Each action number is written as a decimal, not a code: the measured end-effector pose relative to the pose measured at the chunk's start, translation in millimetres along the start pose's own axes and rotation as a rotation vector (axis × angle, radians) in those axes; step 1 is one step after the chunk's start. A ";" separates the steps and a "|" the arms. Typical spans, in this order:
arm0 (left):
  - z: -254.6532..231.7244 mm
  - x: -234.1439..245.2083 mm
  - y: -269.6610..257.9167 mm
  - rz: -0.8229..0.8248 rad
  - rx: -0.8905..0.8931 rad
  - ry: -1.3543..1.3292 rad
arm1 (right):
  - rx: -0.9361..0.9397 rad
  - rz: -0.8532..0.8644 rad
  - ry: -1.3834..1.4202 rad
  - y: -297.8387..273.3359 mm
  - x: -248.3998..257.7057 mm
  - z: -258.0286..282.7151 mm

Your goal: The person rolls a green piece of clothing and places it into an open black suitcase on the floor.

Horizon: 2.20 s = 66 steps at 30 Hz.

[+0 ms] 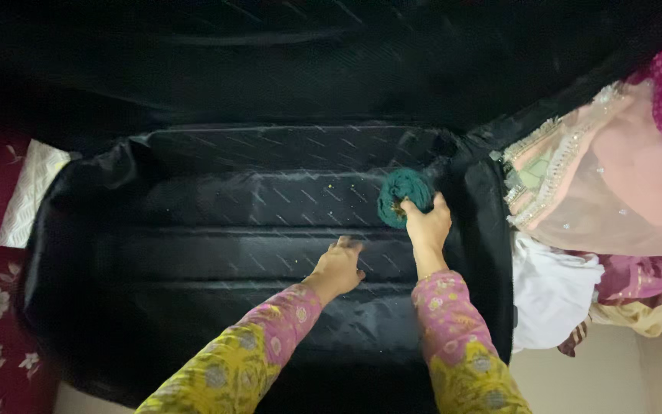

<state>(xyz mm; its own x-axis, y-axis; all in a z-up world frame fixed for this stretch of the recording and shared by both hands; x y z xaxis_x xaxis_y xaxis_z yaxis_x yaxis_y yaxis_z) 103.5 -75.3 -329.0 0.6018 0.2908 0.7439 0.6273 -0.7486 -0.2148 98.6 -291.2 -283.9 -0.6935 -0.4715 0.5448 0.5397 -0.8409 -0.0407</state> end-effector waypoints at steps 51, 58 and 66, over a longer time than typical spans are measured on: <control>61.0 11.7 16.7 -0.293 0.155 0.182 | 0.368 -0.069 -0.494 -8.9 -90.6 -3.6; 65.1 -5.6 -1.8 -0.230 0.161 0.223 | 0.506 0.153 -0.440 -28.5 -185.8 16.2; 74.5 -6.1 -15.8 -0.263 0.140 0.224 | 0.572 0.007 -0.353 -12.4 -90.0 9.3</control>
<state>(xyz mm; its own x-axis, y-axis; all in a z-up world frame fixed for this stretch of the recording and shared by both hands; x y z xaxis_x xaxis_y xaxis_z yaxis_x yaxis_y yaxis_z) 126.7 -20.9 -377.3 0.2974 0.3133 0.9019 0.8168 -0.5726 -0.0704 158.8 -235.9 -324.6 -0.5438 -0.2799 0.7912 0.7791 -0.5186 0.3521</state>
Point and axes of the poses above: each hand's wrist, its own y-axis towards the middle knuckle, its own x-axis out of the back of the hand, z = x × y, the point moved 5 cm from there along y, towards the middle knuckle, and after that the axes turned 8 degrees about -x, right-handed, at the moved point
